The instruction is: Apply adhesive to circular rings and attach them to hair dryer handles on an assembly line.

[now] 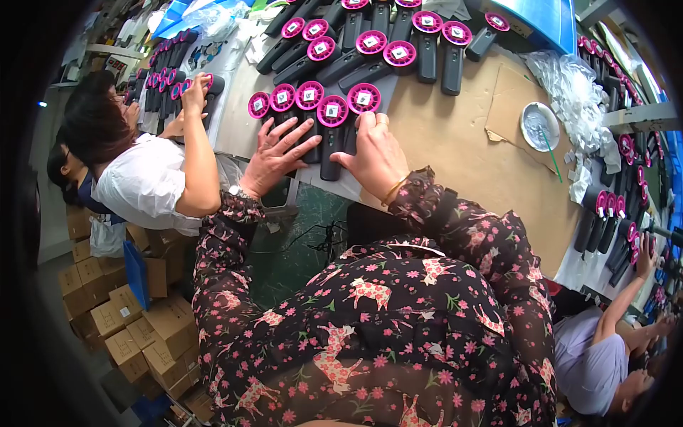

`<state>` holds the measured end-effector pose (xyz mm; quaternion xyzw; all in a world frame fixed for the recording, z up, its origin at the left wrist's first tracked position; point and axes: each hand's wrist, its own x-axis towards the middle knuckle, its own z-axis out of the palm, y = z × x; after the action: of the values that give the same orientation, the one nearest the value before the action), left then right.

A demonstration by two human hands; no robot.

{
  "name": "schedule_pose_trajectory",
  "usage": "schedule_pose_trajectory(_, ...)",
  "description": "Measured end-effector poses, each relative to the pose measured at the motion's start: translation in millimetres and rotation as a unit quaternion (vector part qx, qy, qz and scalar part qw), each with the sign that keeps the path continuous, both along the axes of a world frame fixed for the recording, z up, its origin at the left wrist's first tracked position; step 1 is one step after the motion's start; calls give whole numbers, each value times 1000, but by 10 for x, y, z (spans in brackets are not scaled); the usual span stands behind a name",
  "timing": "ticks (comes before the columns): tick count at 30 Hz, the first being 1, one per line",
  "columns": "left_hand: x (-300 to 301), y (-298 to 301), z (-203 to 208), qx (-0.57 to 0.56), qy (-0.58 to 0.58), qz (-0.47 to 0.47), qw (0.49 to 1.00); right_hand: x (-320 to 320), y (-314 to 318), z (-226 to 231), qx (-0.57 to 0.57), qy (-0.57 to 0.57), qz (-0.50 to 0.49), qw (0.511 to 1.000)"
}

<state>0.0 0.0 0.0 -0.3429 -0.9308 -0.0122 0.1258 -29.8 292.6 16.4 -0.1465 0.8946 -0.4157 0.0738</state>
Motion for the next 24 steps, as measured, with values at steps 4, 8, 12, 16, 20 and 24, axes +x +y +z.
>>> schedule_pose_trajectory(4,-51,-72,-53,12,-21,0,1000,-33,-67,-126,31,37,-2,999)
schedule_pose_trajectory(8,109,-8,-174,15,-39,0,999,118,18,-175,46,43,23,998)
schedule_pose_trajectory(12,233,148,-127,64,-42,45,996,115,64,-60,41,22,42,998)
schedule_pose_trajectory(16,272,470,-21,182,-15,79,980,-21,-81,-17,38,10,54,998)
schedule_pose_trajectory(20,226,385,-156,55,-13,121,991,-26,-177,32,24,16,56,998)
schedule_pose_trajectory(24,167,136,-192,26,-12,124,992,-23,-270,-72,8,39,82,996)
